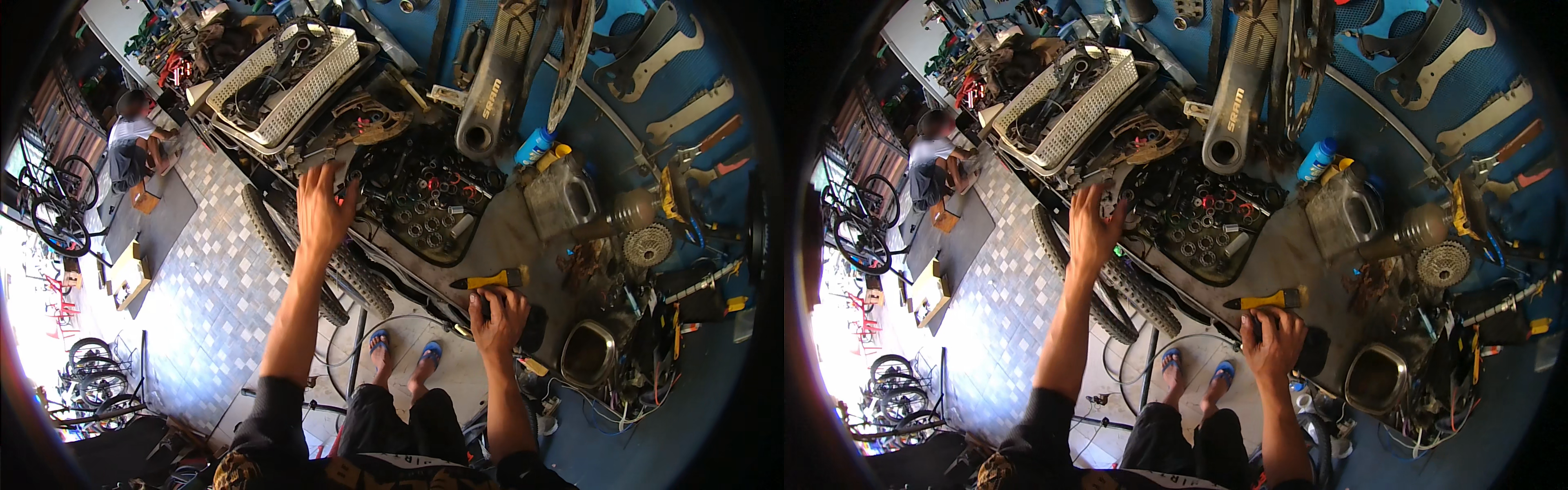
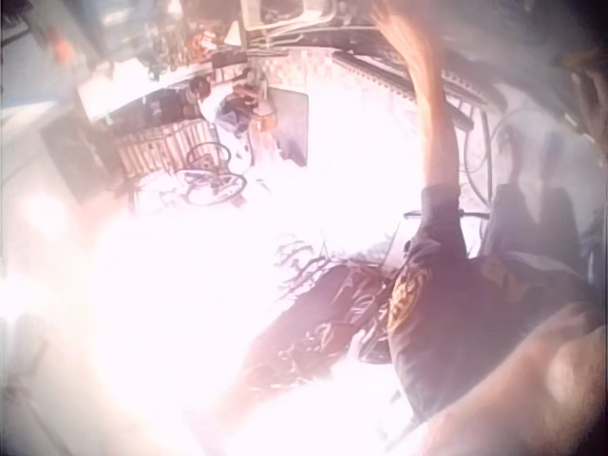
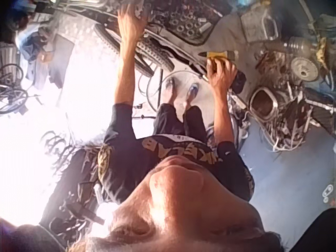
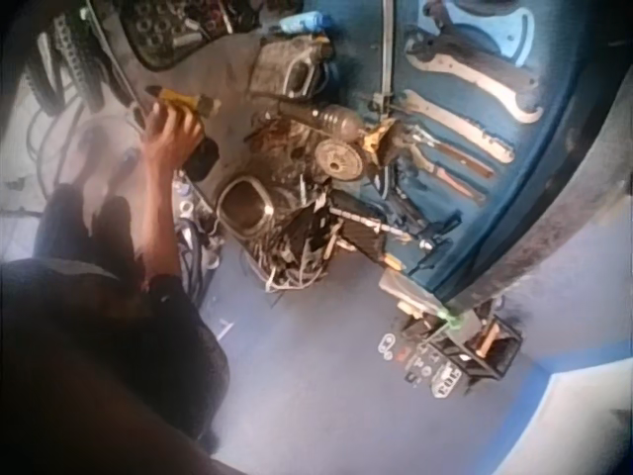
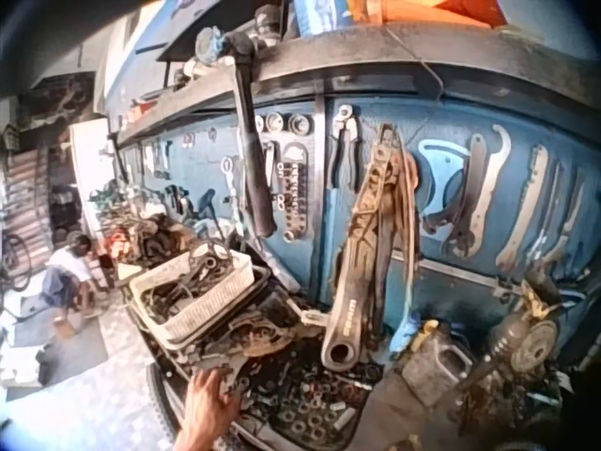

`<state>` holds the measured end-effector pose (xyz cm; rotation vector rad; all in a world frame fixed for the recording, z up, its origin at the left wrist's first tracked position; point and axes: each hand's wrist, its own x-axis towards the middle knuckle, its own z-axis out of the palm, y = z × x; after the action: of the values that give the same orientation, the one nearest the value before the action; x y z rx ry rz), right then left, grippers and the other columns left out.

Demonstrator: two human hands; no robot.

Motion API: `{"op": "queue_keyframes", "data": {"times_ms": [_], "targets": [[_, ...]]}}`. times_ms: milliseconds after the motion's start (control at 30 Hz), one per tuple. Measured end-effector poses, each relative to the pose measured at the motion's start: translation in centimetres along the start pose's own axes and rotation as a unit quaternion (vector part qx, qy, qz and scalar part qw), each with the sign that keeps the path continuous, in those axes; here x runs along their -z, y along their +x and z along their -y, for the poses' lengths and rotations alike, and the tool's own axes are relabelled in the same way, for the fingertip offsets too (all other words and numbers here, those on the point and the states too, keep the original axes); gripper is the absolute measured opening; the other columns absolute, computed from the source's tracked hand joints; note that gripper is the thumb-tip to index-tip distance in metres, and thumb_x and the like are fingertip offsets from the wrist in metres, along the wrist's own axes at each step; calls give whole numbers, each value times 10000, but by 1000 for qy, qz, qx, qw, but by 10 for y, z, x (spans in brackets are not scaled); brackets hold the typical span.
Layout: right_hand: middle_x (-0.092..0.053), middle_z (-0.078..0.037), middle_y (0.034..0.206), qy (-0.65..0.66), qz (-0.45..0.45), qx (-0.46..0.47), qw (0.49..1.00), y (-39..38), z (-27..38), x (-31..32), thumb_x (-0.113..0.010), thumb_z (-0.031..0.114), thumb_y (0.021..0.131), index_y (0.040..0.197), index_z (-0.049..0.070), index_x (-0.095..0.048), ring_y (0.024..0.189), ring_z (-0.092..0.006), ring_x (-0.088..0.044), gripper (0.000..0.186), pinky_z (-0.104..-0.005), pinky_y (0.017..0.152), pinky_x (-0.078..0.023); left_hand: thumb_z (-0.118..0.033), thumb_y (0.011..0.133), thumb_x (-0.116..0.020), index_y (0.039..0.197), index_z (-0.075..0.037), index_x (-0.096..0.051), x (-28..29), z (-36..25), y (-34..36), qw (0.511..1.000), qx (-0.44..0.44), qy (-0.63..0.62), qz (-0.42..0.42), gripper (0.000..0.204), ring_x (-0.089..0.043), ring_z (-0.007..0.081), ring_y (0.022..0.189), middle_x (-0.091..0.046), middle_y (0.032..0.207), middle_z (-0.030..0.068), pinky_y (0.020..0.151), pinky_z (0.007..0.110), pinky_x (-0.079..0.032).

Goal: The person works on a bicycle's bottom bracket area, using a hammer to tap a component and a hex key to tighten bolts. They also handle a crank arm and other small parts on the workbench.

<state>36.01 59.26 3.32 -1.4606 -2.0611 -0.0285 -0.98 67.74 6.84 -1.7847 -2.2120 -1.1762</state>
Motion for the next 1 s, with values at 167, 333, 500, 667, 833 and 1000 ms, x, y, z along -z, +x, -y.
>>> {"op": "queue_keyframes", "data": {"times_ms": [167,333,500,667,833,1000], "targets": [[-706,-41,1107,-16,-9,5,1000,0,0,-1,-800,289,971,1034,150,-752,1061,-317,-634,160,-487,942,-496,-379,971,-774,1434,-35,-628,-35,48,110,989,-3,-4,149,595,-650,455,1266,-709,1306,237,1073,551,-518],[-715,-43,1096,-18,-19,12,1000,1,0,-2,-806,270,962,1019,151,-730,1050,-327,-646,152,-494,932,-502,-572,1080,-631,1055,-23,-809,-53,74,168,905,205,-80,363,577,-693,251,631,-716,715,114,603,402,-581],[-719,-62,1092,-30,-16,9,999,1,0,-3,-807,261,957,1022,138,-719,1034,-340,-652,165,-505,922,-504,-246,1043,-717,907,22,-752,-70,78,172,891,215,-167,363,303,-591,142,533,-605,658,51,456,335,-489],[-712,-69,1074,-35,-17,16,999,2,1,-3,-803,245,953,1051,139,-708,1021,-350,-648,173,-510,914,-504,-229,1027,-671,916,4,-778,-72,78,180,939,13,-5,344,280,-735,269,684,-725,750,152,665,402,-594],[-708,-71,1062,-43,-9,12,999,3,3,-1,-794,238,956,1053,136,-699,1011,-352,-646,170,-508,908,-507,-230,1066,-664,1016,-9,-786,-45,49,192,948,47,-64,309,257,-761,288,779,-769,829,143,699,405,-607],[-713,-64,1053,-45,-12,21,999,5,4,-2,-792,236,955,1051,134,-699,1005,-347,-648,168,-512,911,-509,-227,1112,-677,1071,9,-684,-1,19,208,821,258,-401,314,240,-642,164,677,-653,850,42,572,336,-566]]}}
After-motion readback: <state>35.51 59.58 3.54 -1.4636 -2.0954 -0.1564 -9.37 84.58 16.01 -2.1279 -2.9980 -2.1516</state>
